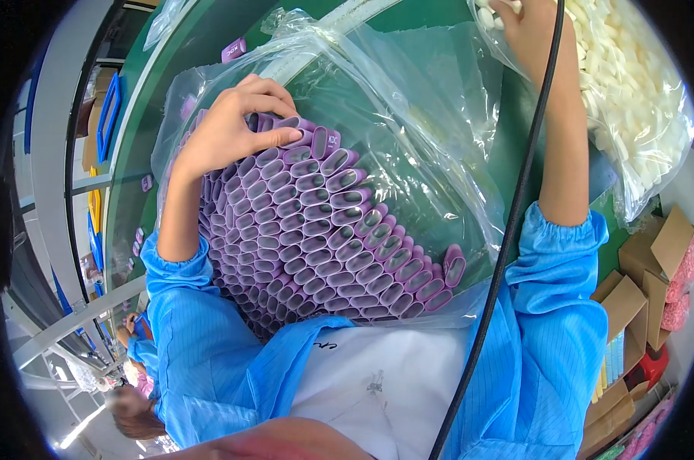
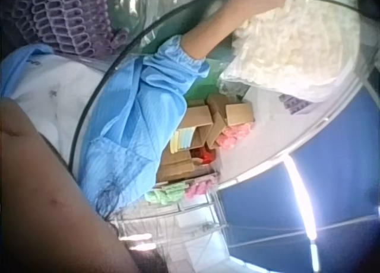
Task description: The person repeatedly picks up small purple plastic casings and white cylindrical inserts from a green workbench. They insert the white pieces into the purple casings by hand and place the assembled units back onto the table. The process is continuous and repetitive throughout the clip.
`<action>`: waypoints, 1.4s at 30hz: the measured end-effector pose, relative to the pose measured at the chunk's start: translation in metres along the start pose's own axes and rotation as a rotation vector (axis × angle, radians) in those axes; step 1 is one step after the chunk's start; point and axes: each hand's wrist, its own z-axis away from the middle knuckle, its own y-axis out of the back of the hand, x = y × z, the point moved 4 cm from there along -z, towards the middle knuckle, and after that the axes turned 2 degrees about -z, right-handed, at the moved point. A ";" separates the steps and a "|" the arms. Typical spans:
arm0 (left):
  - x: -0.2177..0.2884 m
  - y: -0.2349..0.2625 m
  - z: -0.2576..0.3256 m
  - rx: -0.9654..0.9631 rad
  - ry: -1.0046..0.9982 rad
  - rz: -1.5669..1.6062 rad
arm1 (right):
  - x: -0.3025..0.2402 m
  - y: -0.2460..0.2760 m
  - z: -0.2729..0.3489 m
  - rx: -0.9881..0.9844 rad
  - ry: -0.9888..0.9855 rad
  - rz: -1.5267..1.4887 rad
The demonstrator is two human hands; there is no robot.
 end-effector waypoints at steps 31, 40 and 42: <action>0.016 -0.024 -0.015 0.456 0.071 1.088 | -0.104 -0.035 0.043 -0.084 0.086 -0.930; 0.020 -0.030 -0.016 0.437 0.041 1.276 | -0.107 -0.034 0.050 -0.114 -0.033 -1.127; 0.021 -0.031 -0.015 0.426 0.046 1.343 | -0.108 -0.033 0.049 -0.123 -0.048 -1.156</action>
